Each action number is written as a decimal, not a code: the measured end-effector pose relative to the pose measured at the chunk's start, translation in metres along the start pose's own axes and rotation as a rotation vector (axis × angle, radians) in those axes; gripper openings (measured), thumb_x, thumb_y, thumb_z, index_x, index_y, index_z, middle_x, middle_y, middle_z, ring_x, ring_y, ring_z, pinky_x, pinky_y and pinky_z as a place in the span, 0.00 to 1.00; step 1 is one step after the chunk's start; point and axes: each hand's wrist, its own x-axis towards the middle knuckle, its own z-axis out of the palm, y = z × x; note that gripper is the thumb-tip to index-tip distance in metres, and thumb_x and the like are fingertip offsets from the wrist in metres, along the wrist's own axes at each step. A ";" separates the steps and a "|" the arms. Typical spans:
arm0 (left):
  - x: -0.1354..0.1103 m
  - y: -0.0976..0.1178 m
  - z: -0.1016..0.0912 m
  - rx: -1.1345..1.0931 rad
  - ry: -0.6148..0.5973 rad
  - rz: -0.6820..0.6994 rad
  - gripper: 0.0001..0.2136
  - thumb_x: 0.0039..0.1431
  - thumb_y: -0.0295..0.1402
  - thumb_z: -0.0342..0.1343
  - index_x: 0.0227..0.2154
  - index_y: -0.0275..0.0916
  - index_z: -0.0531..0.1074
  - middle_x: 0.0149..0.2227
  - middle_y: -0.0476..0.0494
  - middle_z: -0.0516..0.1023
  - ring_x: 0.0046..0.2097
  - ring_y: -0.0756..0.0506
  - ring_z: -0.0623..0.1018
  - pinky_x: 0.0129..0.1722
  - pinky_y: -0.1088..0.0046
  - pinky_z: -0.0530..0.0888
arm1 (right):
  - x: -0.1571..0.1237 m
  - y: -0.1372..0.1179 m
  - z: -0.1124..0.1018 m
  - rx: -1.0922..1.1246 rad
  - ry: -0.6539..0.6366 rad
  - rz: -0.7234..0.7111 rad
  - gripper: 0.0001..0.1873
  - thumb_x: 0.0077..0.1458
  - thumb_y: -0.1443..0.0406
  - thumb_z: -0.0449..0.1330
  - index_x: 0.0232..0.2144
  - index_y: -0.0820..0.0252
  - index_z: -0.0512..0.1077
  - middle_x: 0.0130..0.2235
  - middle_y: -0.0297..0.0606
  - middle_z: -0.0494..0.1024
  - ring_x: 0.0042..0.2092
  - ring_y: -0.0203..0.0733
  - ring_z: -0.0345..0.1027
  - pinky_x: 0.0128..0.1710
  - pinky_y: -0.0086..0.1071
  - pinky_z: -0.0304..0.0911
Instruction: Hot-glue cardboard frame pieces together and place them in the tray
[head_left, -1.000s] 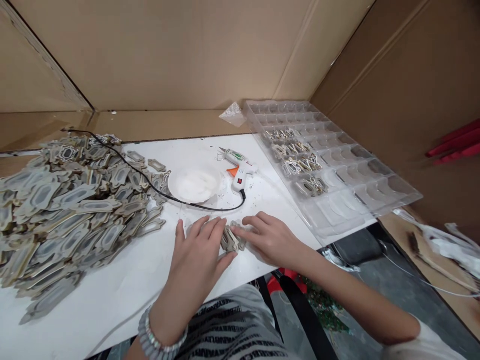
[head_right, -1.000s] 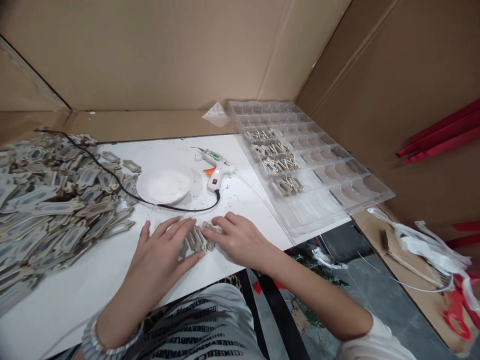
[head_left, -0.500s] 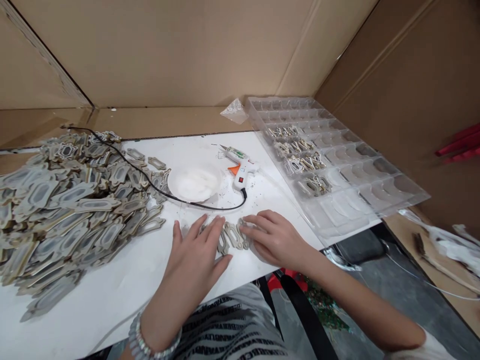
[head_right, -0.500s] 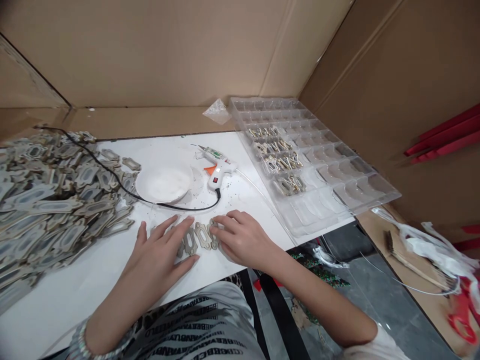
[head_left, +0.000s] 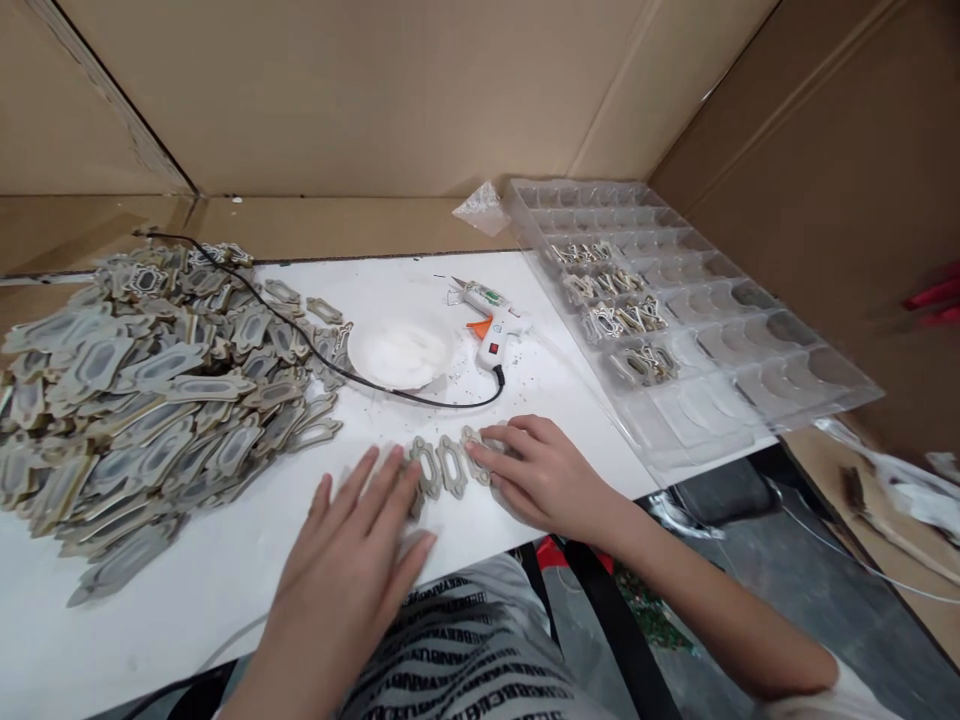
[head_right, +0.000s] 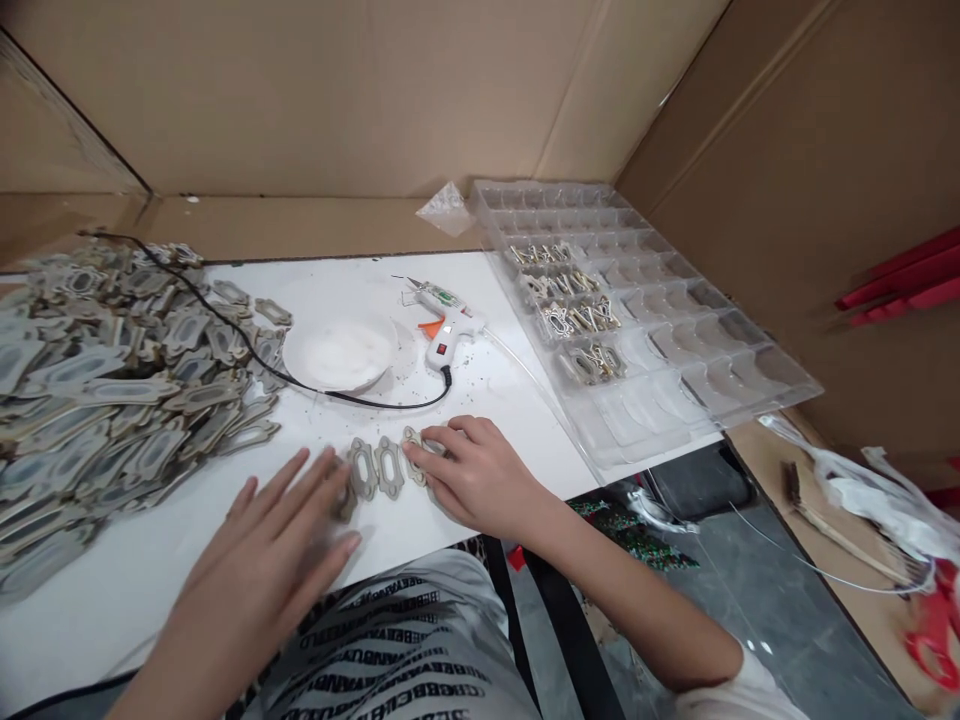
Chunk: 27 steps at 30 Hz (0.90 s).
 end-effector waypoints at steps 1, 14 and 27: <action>-0.002 0.005 0.002 0.019 0.013 0.042 0.24 0.66 0.41 0.48 0.63 0.40 0.63 0.62 0.36 0.69 0.64 0.35 0.68 0.61 0.52 0.66 | 0.001 0.000 0.000 0.008 0.001 -0.006 0.20 0.63 0.70 0.52 0.54 0.61 0.73 0.49 0.47 0.79 0.47 0.50 0.68 0.44 0.44 0.68; -0.001 0.010 0.000 0.057 0.042 0.186 0.26 0.68 0.45 0.45 0.63 0.37 0.62 0.66 0.38 0.64 0.65 0.36 0.65 0.67 0.53 0.50 | -0.010 0.005 -0.004 0.005 0.023 0.136 0.15 0.62 0.62 0.58 0.49 0.64 0.72 0.46 0.49 0.79 0.45 0.51 0.71 0.45 0.46 0.68; -0.060 -0.060 -0.036 -0.016 0.264 -0.321 0.14 0.65 0.36 0.51 0.51 0.45 0.72 0.49 0.46 0.78 0.49 0.38 0.76 0.54 0.57 0.69 | -0.007 0.014 -0.007 0.019 0.102 0.284 0.13 0.62 0.68 0.57 0.48 0.66 0.73 0.39 0.45 0.78 0.32 0.42 0.74 0.32 0.36 0.72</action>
